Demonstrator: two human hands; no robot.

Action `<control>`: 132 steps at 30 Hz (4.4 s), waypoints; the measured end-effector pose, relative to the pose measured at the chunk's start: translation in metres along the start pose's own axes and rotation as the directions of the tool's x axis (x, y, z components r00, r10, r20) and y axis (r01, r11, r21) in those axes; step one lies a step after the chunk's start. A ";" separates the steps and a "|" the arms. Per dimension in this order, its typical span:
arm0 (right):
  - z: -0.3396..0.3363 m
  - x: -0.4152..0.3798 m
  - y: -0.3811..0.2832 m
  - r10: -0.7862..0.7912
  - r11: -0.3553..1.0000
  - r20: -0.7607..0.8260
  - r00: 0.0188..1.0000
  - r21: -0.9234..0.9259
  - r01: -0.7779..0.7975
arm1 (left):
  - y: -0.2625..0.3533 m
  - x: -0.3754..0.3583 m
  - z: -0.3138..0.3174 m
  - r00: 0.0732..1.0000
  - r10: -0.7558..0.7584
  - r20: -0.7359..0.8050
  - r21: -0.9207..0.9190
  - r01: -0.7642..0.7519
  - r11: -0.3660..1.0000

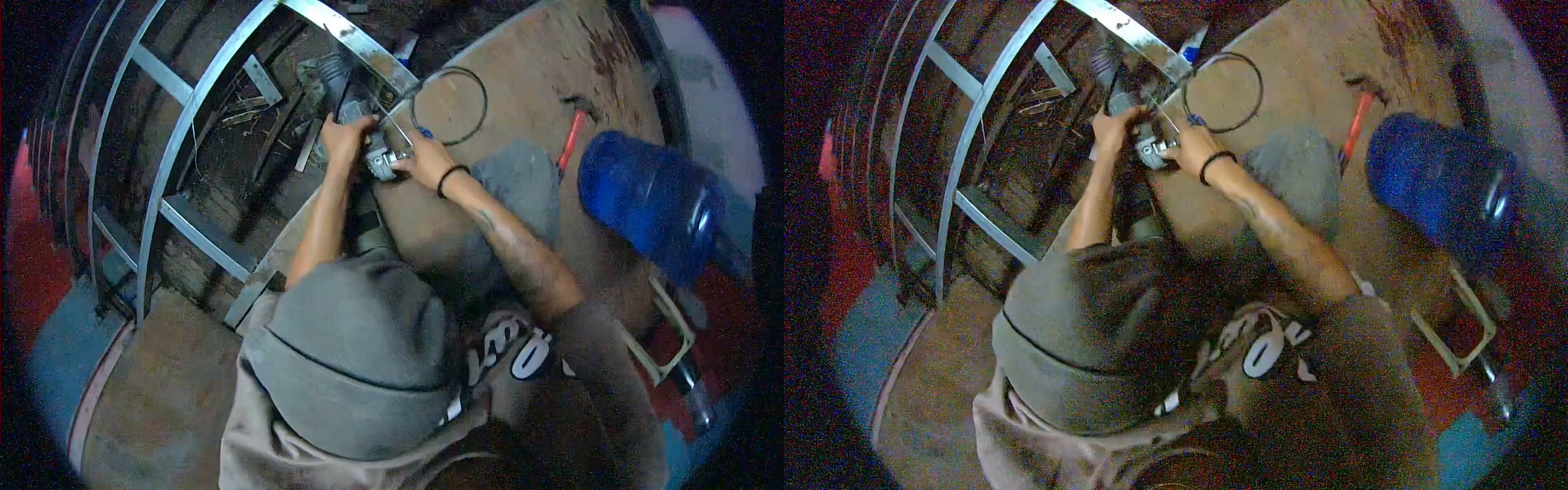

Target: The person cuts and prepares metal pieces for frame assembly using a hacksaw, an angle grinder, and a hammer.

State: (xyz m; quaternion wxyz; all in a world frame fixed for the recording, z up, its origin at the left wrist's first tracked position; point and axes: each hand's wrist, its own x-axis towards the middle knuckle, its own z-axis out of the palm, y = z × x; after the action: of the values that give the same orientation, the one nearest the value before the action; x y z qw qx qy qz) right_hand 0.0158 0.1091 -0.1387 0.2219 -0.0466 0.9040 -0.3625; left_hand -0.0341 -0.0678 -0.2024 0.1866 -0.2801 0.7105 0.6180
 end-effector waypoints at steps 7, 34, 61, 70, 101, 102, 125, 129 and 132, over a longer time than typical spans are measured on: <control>-0.070 -0.051 -0.057 0.150 0.987 0.168 0.974 -0.080 -0.138 | 0.001 -0.002 -0.030 0.949 0.011 -0.316 -0.128 -0.054 0.990; -0.029 -0.067 -0.056 0.253 0.914 0.330 0.909 -0.389 -0.113 | 0.025 -0.021 -0.023 0.860 -0.056 -0.507 0.142 0.148 0.979; -0.072 -0.042 -0.090 0.207 0.932 0.302 0.931 -0.351 -0.094 | 0.001 0.001 -0.026 0.936 0.033 -0.351 -0.059 -0.057 0.997; 0.016 0.153 -0.010 0.207 0.971 0.347 0.915 -0.186 -0.149 | 0.023 -0.018 -0.027 0.966 0.093 -0.242 -0.078 -0.114 0.990; -0.076 -0.039 -0.054 0.152 0.980 0.199 0.968 -0.161 -0.120 | 0.027 -0.028 -0.015 0.910 0.151 -0.386 0.141 -0.104 0.985; -0.072 -0.051 -0.054 0.159 0.979 0.206 0.966 -0.156 -0.128 | 0.030 -0.029 -0.014 0.887 0.183 -0.424 0.173 -0.119 0.978; -0.034 -0.059 -0.054 0.261 0.917 0.341 0.903 -0.381 -0.121 | 0.026 -0.031 -0.009 0.865 0.153 -0.478 0.250 -0.033 0.968; -0.046 -0.066 -0.060 0.260 0.925 0.340 0.904 -0.357 -0.132 | 0.029 -0.032 -0.008 0.873 0.126 -0.472 0.214 -0.026 0.976; -0.048 -0.073 -0.058 0.287 0.924 0.352 0.891 -0.348 -0.160 | 0.032 -0.035 -0.007 0.866 0.129 -0.483 0.225 -0.020 0.974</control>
State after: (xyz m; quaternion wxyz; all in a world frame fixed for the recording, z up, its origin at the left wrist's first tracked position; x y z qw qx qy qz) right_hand 0.0561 0.1148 -0.0415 0.4308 -0.0478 0.8848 -0.1709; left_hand -0.0269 -0.0662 -0.1555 0.0033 -0.3794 0.8066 0.4533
